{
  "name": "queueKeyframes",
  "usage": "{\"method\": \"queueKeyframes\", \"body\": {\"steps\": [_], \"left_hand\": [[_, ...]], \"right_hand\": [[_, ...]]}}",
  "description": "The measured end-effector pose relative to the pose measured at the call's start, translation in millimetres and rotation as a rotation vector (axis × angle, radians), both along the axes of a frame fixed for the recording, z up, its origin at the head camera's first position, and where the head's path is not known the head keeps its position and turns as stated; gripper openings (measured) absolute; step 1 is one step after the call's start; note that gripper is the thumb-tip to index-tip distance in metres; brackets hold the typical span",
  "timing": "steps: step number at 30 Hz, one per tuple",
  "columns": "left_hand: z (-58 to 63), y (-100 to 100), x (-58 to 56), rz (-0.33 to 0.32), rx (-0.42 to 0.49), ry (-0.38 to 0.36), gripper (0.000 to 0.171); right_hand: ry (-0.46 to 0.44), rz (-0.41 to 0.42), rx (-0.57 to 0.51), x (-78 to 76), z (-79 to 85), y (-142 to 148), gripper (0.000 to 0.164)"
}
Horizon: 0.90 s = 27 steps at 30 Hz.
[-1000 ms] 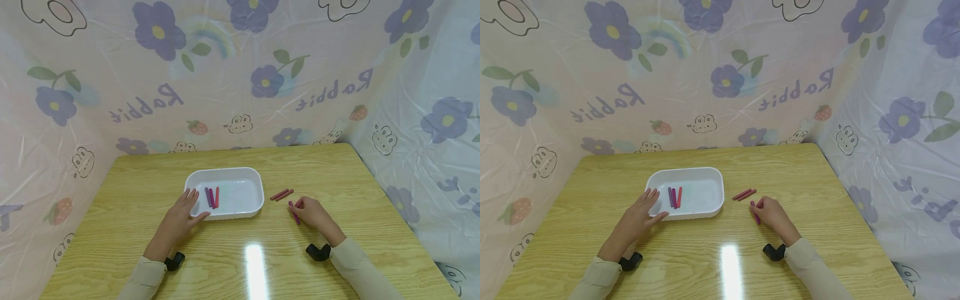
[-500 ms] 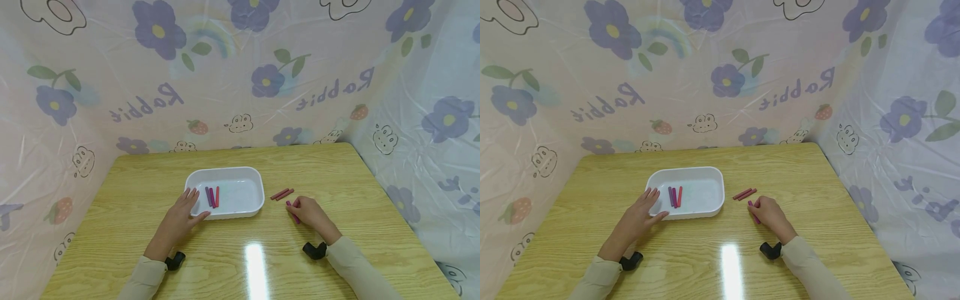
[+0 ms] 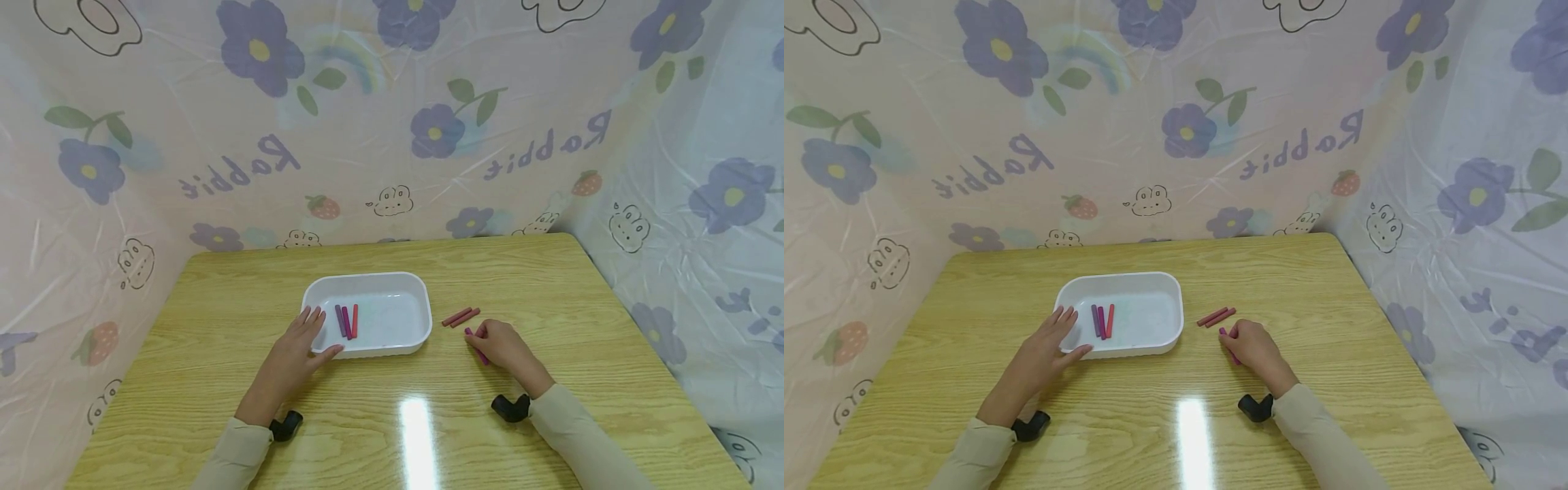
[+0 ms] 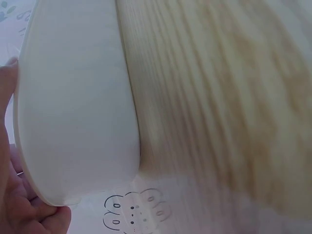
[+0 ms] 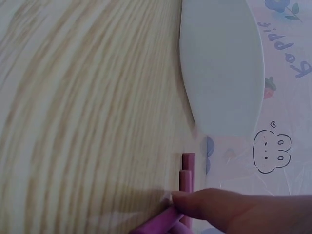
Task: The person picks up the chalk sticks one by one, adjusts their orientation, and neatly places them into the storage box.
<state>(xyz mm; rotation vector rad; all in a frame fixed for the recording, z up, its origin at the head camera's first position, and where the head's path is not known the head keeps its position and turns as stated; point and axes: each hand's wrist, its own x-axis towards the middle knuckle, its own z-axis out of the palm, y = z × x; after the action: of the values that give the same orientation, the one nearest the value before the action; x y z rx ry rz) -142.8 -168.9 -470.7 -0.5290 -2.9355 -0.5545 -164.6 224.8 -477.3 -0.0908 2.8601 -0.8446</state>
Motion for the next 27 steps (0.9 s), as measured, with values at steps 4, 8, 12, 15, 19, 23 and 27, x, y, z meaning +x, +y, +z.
{"method": "queueKeyframes", "body": {"steps": [4,8,12,15,19,23,27], "left_hand": [[0.2,0.2,-0.2,-0.002,-0.001,-0.002,0.086],[0.3,0.1,-0.2,0.0,-0.003,-0.005,0.087],[-0.2,-0.1,-0.2,0.003,-0.01,-0.012,0.087],[-0.6,-0.3,-0.3,0.006,-0.013,-0.017,0.087],[0.0,-0.4,-0.2,0.007,-0.012,-0.02,0.087],[1.8,0.2,0.4,0.008,-0.009,-0.025,0.086],[3.1,0.6,0.9,0.011,-0.005,-0.032,0.085]], "right_hand": [[-0.006,0.0,-0.001,0.3,0.5,-0.5,0.027],[-0.03,-0.01,-0.007,0.8,1.3,-0.3,0.026],[-0.039,-0.008,-0.014,0.7,0.8,1.0,0.026],[-0.039,-0.005,-0.026,-0.1,0.3,1.9,0.027],[-0.039,-0.004,-0.051,-0.7,0.4,2.5,0.03],[-0.026,0.0,-0.079,-1.0,1.5,2.1,0.031],[-0.009,0.007,-0.093,-2.5,1.4,1.6,0.03]]}}
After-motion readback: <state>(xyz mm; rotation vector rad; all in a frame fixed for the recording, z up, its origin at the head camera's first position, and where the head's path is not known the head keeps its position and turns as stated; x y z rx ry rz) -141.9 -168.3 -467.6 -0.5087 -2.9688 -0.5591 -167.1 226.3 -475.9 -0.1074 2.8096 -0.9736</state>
